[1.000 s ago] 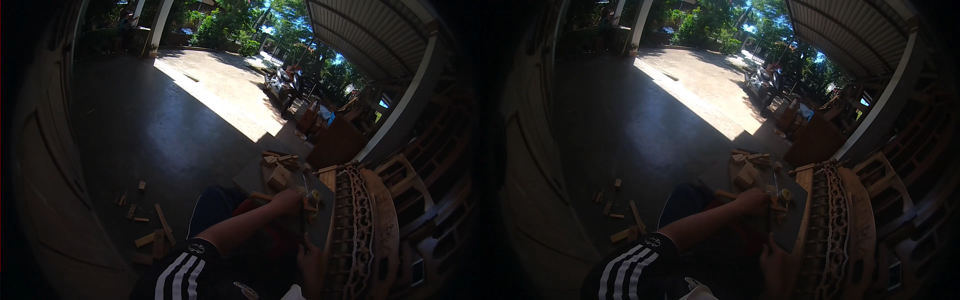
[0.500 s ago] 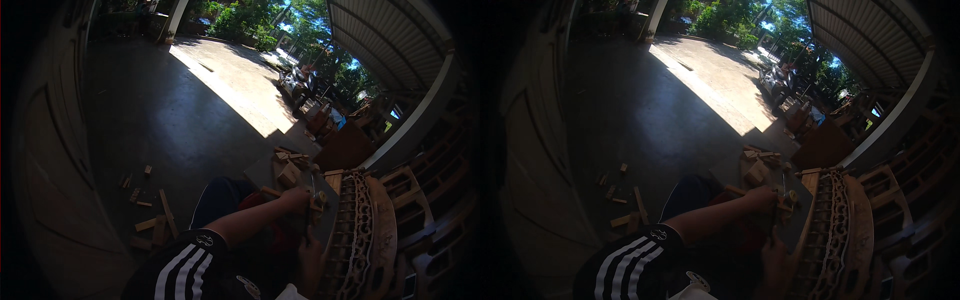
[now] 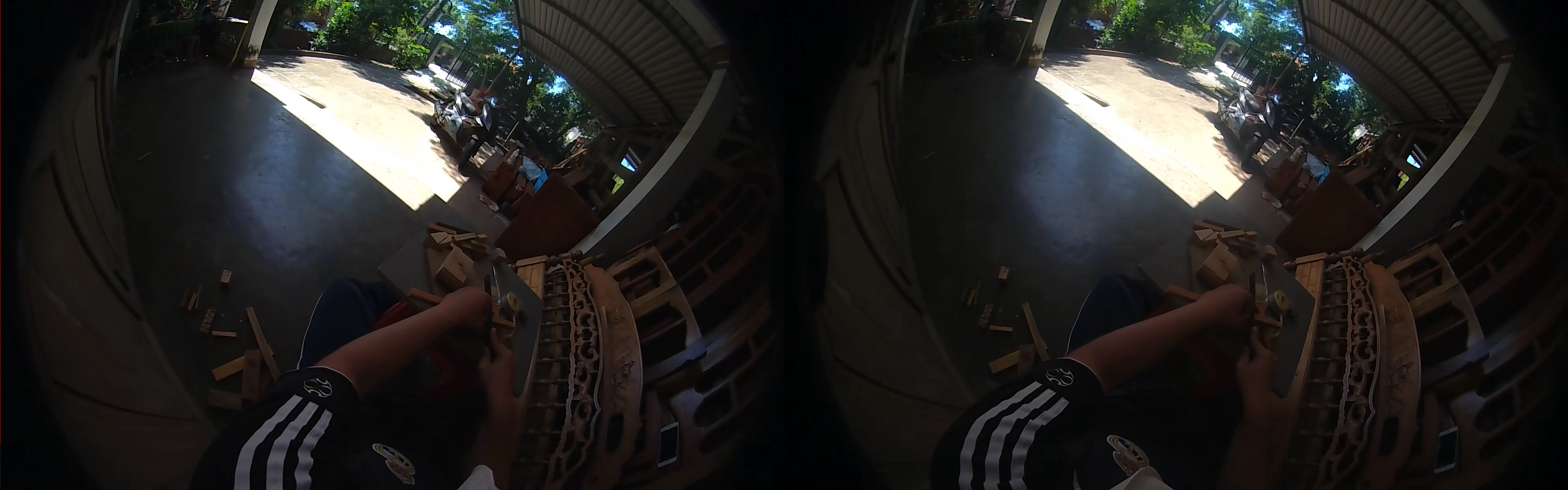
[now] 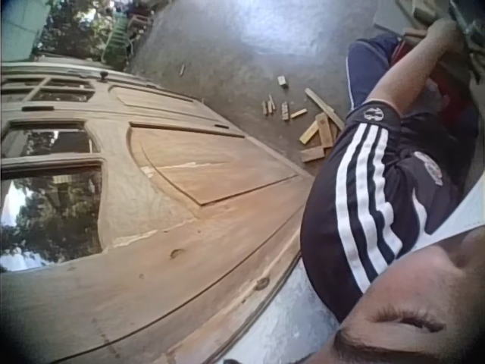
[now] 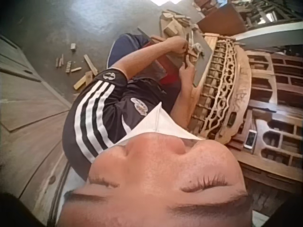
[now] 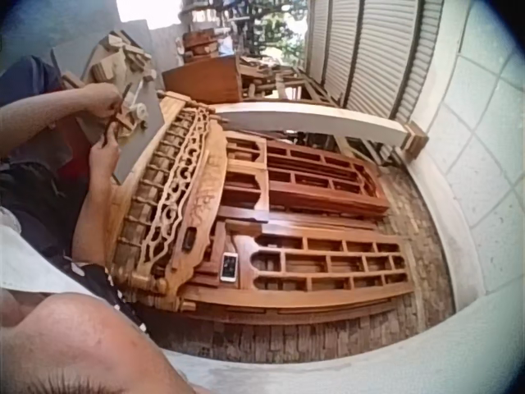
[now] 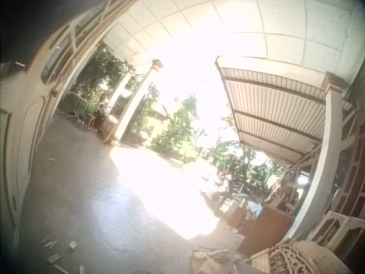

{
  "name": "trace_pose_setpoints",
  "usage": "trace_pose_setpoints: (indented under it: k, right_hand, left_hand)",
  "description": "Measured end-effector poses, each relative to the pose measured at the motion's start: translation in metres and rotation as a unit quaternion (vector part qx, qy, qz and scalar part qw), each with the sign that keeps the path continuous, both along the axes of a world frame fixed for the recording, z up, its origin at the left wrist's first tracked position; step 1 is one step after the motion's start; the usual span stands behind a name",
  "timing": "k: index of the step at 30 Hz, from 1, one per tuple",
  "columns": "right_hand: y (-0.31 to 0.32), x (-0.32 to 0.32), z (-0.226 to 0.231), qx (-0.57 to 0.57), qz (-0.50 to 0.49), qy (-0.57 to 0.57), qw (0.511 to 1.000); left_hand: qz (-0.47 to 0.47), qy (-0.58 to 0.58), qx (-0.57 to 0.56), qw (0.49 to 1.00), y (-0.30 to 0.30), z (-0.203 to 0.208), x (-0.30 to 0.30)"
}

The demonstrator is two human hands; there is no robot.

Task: Marking measurements on a wood piece and cutting it with a hand saw.

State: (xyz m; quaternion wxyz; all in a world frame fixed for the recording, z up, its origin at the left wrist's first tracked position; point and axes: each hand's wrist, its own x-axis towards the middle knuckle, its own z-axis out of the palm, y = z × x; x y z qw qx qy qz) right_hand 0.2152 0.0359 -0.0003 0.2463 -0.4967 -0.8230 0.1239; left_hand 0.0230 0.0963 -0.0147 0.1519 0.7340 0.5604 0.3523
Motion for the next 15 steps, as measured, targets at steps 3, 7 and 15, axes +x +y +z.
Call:
trace_pose_setpoints:
  k: [3, 7, 15]
  right_hand:
    - [-0.065, 0.01, 0.04, -0.023, -0.033, -0.044, 0.998]
    - [-0.083, 0.043, 0.034, -0.012, -0.062, -0.085, 0.994]
    - [0.004, -0.012, 0.033, -0.024, 0.002, -0.019, 1.0]
  left_hand:
    - [0.023, -0.035, -0.013, 0.999, -0.002, 0.002, 0.003]
    - [0.02, -0.037, -0.001, 0.999, 0.003, 0.001, 0.004]
    - [0.012, -0.063, -0.003, 0.998, 0.004, -0.001, -0.004]
